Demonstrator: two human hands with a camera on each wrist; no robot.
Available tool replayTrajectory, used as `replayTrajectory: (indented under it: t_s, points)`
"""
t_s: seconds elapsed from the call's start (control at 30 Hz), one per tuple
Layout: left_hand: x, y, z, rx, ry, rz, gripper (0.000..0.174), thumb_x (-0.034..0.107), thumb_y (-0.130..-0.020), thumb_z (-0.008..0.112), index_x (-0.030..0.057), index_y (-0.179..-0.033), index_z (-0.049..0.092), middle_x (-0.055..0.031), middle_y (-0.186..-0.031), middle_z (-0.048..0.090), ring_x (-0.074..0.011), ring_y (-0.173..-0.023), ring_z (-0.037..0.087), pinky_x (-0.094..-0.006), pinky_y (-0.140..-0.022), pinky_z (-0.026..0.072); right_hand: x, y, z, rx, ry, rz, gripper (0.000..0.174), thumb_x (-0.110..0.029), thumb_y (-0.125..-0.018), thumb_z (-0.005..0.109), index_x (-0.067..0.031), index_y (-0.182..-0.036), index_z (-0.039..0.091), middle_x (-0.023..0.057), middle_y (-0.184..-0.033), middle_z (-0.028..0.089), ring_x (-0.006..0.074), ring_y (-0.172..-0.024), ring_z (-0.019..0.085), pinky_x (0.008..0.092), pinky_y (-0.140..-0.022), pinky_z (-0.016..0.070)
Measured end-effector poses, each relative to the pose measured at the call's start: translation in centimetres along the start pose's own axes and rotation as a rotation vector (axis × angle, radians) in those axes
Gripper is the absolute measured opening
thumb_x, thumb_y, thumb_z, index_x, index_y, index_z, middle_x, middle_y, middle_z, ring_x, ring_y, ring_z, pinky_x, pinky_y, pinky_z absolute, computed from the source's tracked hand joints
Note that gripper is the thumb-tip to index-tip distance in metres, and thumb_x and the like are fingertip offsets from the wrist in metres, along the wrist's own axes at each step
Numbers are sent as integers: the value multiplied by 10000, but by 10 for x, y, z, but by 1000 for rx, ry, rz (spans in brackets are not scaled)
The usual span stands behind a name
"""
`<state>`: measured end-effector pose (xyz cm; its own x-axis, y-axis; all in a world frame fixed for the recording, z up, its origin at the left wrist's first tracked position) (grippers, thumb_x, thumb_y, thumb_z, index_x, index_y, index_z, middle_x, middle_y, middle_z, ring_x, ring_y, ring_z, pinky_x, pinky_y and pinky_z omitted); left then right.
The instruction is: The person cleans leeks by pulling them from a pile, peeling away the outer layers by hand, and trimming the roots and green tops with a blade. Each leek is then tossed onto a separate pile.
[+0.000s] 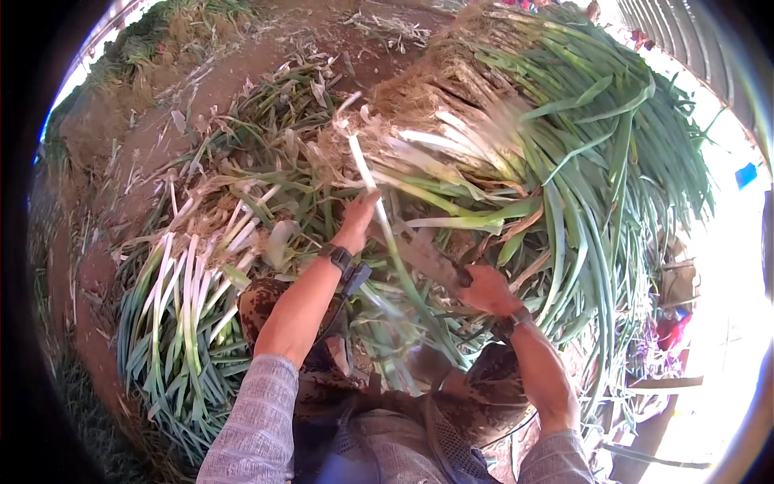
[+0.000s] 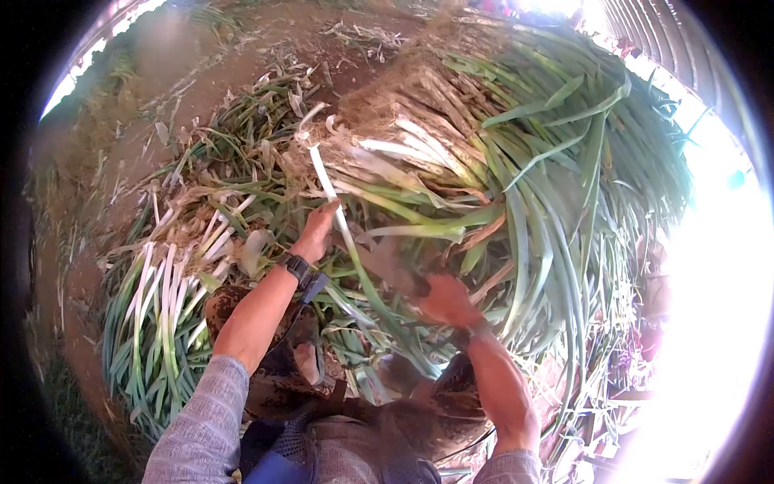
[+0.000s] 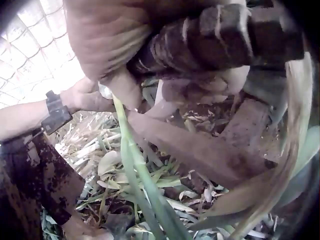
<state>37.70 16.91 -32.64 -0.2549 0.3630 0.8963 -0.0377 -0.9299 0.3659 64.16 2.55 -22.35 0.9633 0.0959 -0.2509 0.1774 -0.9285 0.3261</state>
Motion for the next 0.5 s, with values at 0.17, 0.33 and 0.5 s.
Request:
replayTrajectory:
  t_s: [0.17,0.33,0.5]
  points:
    - [24,46,35,-277,460,-9,691,718,-907,395,130,-1260,479,-111,-1096,593,-304,-1019,610,-537,-936,480,-19,4,-11,124,-73,-72,401,-406,-773,681,-76,-1002,683,202,-924,685,385,-903,647,456,-806,513]
    - [13,57,44,-335,660,75,579,595,-944,473,112,-1264,489,-92,-1089,593,-265,-1048,578,-451,-987,448,-19,2,-19,177,-81,-59,413,-411,-755,701,-96,-1021,682,191,-915,693,388,-881,658,461,-808,524]
    - [-18,62,44,-42,589,-9,330,457,-936,587,150,-1055,559,23,-876,563,-148,-827,564,-351,-755,483,-21,6,-34,377,-208,-105,411,-415,-753,720,-112,-1029,686,182,-929,698,384,-874,667,468,-799,532]
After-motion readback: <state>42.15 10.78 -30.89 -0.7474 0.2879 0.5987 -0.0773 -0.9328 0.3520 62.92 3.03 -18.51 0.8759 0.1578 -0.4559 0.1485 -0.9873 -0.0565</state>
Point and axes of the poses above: each hand's wrist, its own y-axis away from the middle knuckle, its own z-axis out of the palm, x = y × z, the point moved 8 cm from there along -y, towards the middle knuckle
